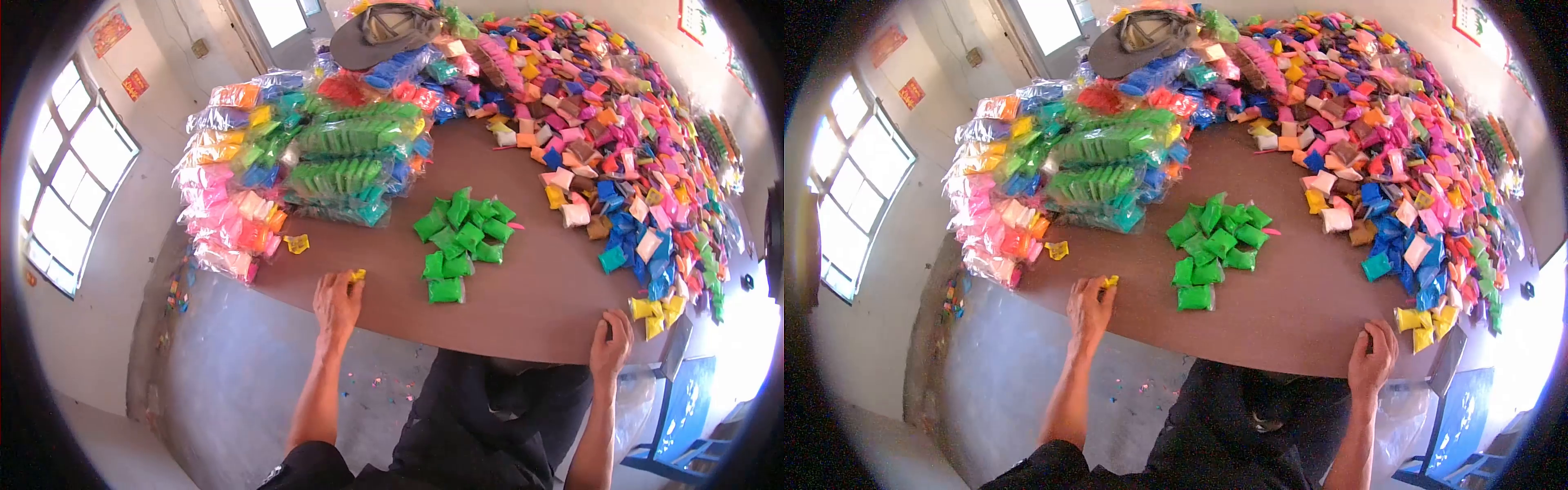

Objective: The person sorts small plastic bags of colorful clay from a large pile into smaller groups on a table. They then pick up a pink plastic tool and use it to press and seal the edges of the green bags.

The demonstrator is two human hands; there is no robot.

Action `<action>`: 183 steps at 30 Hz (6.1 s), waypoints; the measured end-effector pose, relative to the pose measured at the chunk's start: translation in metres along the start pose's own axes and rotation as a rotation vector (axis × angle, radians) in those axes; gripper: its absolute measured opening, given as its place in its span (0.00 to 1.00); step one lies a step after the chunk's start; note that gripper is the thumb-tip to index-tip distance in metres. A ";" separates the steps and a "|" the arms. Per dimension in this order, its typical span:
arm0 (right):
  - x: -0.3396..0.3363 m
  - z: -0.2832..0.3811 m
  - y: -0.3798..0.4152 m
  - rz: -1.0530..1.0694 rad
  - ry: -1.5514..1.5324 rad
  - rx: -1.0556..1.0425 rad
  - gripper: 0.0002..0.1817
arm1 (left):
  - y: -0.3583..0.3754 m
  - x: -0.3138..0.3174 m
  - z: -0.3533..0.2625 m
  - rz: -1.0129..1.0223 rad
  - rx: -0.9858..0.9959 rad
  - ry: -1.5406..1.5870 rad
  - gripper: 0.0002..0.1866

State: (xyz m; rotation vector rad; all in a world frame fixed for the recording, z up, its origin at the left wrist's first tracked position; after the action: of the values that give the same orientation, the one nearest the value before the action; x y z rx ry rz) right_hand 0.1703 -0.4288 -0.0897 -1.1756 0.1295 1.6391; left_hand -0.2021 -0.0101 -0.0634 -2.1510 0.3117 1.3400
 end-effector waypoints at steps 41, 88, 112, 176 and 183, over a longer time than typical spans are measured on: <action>0.001 0.002 0.000 -0.040 -0.010 -0.025 0.08 | 0.032 0.032 -0.155 0.227 0.494 0.207 0.22; -0.023 0.005 -0.003 -0.134 -0.157 -0.045 0.08 | 0.070 0.052 -0.152 0.382 0.598 -0.080 0.39; -0.076 -0.056 -0.066 0.071 0.322 -0.023 0.19 | 0.074 0.054 -0.155 0.205 0.458 0.009 0.37; 0.025 0.022 -0.117 0.748 0.435 -0.374 0.08 | 0.071 0.051 -0.154 0.130 0.457 0.085 0.33; 0.017 0.093 -0.013 0.589 0.323 -0.349 0.22 | 0.073 0.054 -0.151 0.130 0.472 0.078 0.32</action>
State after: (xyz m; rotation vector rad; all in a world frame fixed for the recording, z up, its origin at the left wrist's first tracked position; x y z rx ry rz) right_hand 0.1237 -0.3560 -0.0485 -1.7893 0.4428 2.0155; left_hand -0.0994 -0.1515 -0.0871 -1.8088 0.7317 1.1140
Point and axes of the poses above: each hand's wrist, its own y-axis away from the middle knuckle, its own x-axis out of the palm, z = x × y, the point moved 4 cm from there along -y, towards the middle knuckle, and after that the axes turned 7 degrees about z, right-handed, at the moved point
